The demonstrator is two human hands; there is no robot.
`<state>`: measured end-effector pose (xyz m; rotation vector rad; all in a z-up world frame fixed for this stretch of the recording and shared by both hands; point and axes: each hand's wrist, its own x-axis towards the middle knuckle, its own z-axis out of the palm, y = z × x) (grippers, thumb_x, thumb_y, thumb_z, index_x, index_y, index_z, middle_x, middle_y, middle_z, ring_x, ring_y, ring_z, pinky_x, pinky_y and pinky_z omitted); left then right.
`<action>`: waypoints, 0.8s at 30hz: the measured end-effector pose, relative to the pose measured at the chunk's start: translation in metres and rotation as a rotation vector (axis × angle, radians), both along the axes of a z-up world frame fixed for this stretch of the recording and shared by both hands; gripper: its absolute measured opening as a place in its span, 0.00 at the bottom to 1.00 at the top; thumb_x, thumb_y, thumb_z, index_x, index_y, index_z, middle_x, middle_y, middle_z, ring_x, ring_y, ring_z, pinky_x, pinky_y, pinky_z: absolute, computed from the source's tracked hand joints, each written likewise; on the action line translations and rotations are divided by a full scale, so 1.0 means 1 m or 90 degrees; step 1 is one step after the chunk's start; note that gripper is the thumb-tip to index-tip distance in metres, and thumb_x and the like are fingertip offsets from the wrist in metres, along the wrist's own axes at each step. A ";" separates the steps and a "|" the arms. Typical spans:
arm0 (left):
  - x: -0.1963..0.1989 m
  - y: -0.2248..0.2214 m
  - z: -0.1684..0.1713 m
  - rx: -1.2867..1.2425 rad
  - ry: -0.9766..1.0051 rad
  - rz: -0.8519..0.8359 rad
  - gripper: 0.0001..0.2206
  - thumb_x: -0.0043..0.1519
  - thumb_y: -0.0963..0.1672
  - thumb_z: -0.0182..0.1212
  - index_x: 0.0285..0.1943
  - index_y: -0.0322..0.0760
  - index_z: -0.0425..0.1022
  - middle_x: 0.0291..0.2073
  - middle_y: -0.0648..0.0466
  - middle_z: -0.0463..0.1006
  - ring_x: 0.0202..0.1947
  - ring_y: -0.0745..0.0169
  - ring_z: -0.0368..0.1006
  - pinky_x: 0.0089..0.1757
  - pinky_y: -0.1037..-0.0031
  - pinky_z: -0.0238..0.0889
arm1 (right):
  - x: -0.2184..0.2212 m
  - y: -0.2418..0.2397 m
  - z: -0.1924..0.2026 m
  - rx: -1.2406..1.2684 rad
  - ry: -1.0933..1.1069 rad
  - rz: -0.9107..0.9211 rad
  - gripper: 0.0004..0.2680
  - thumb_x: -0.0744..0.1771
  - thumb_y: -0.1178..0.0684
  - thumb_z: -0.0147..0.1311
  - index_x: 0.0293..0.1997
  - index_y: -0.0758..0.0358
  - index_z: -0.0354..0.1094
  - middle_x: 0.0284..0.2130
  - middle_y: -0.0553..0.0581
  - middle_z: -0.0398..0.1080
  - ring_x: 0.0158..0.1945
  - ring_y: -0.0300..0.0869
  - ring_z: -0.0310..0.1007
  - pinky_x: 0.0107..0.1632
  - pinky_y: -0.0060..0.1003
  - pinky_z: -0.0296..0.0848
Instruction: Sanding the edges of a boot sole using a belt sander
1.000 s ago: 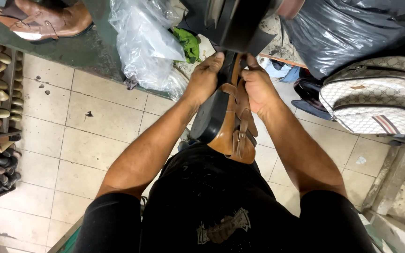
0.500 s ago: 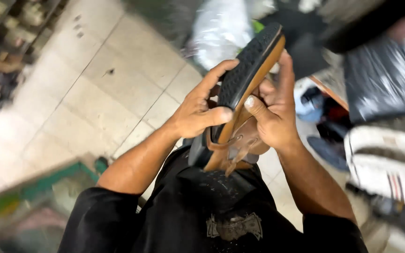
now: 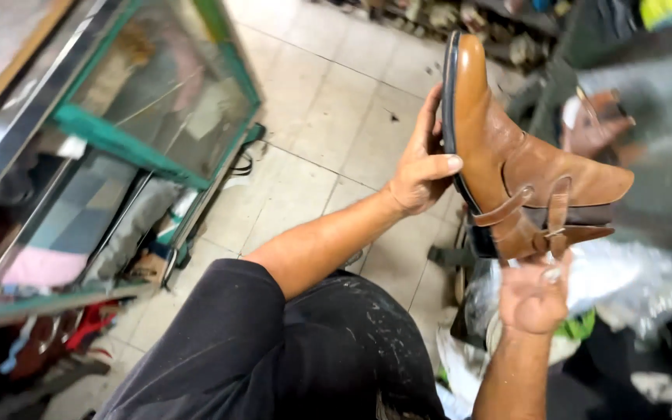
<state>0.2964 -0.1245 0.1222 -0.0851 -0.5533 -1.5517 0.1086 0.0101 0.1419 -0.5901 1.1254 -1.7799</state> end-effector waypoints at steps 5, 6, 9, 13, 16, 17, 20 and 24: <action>0.056 0.026 0.003 -0.020 -0.004 0.077 0.54 0.53 0.35 0.70 0.84 0.55 0.34 0.50 0.52 0.74 0.41 0.61 0.73 0.42 0.71 0.70 | 0.045 -0.040 -0.006 -0.113 -0.001 0.313 0.31 0.64 0.49 0.61 0.78 0.40 0.50 0.71 0.57 0.63 0.61 0.60 0.71 0.42 0.63 0.77; 0.078 0.033 0.011 -0.026 -0.003 0.097 0.54 0.53 0.35 0.70 0.84 0.55 0.34 0.50 0.52 0.74 0.41 0.61 0.73 0.42 0.71 0.70 | 0.047 -0.049 -0.006 -0.119 -0.001 0.333 0.31 0.64 0.49 0.61 0.78 0.40 0.50 0.71 0.57 0.63 0.61 0.60 0.71 0.42 0.63 0.77; 0.133 0.055 0.041 -0.011 -0.323 0.152 0.67 0.49 0.42 0.80 0.81 0.66 0.15 0.69 0.44 0.62 0.58 0.54 0.73 0.52 0.56 0.77 | 0.058 -0.079 0.005 -0.229 0.086 0.396 0.21 0.71 0.52 0.44 0.77 0.46 0.51 0.75 0.61 0.55 0.75 0.55 0.58 0.73 0.67 0.63; 0.185 0.081 0.072 0.071 -0.432 0.253 0.68 0.40 0.44 0.84 0.80 0.55 0.22 0.65 0.39 0.62 0.54 0.49 0.76 0.41 0.53 0.81 | 0.089 -0.110 0.031 -0.171 0.018 0.490 0.21 0.69 0.51 0.50 0.74 0.57 0.56 0.70 0.60 0.63 0.74 0.52 0.65 0.78 0.60 0.66; 0.222 0.099 0.090 0.148 -0.452 0.320 0.63 0.37 0.46 0.83 0.79 0.44 0.34 0.65 0.39 0.65 0.55 0.44 0.77 0.42 0.51 0.82 | 0.118 -0.120 0.053 -0.051 0.101 0.514 0.20 0.70 0.45 0.51 0.71 0.54 0.59 0.63 0.57 0.68 0.60 0.52 0.71 0.55 0.56 0.71; 0.234 0.107 0.097 0.197 -0.495 0.363 0.63 0.34 0.52 0.82 0.78 0.34 0.40 0.68 0.37 0.65 0.60 0.41 0.76 0.55 0.50 0.80 | 0.127 -0.121 0.059 0.061 0.154 0.481 0.18 0.69 0.41 0.50 0.65 0.52 0.65 0.52 0.56 0.76 0.43 0.56 0.79 0.30 0.56 0.79; 0.267 0.085 0.039 0.223 -0.397 0.482 0.43 0.42 0.46 0.83 0.66 0.34 0.60 0.53 0.43 0.75 0.50 0.53 0.78 0.45 0.61 0.82 | 0.154 -0.127 0.063 0.086 0.203 0.566 0.21 0.68 0.35 0.50 0.63 0.56 0.68 0.47 0.55 0.77 0.36 0.53 0.80 0.25 0.51 0.80; 0.311 0.114 0.030 0.268 -0.397 0.426 0.44 0.46 0.47 0.81 0.70 0.44 0.55 0.51 0.42 0.79 0.47 0.50 0.82 0.43 0.61 0.83 | 0.206 -0.117 0.081 0.061 0.259 0.656 0.24 0.69 0.38 0.47 0.75 0.48 0.58 0.53 0.50 0.76 0.34 0.43 0.79 0.22 0.43 0.79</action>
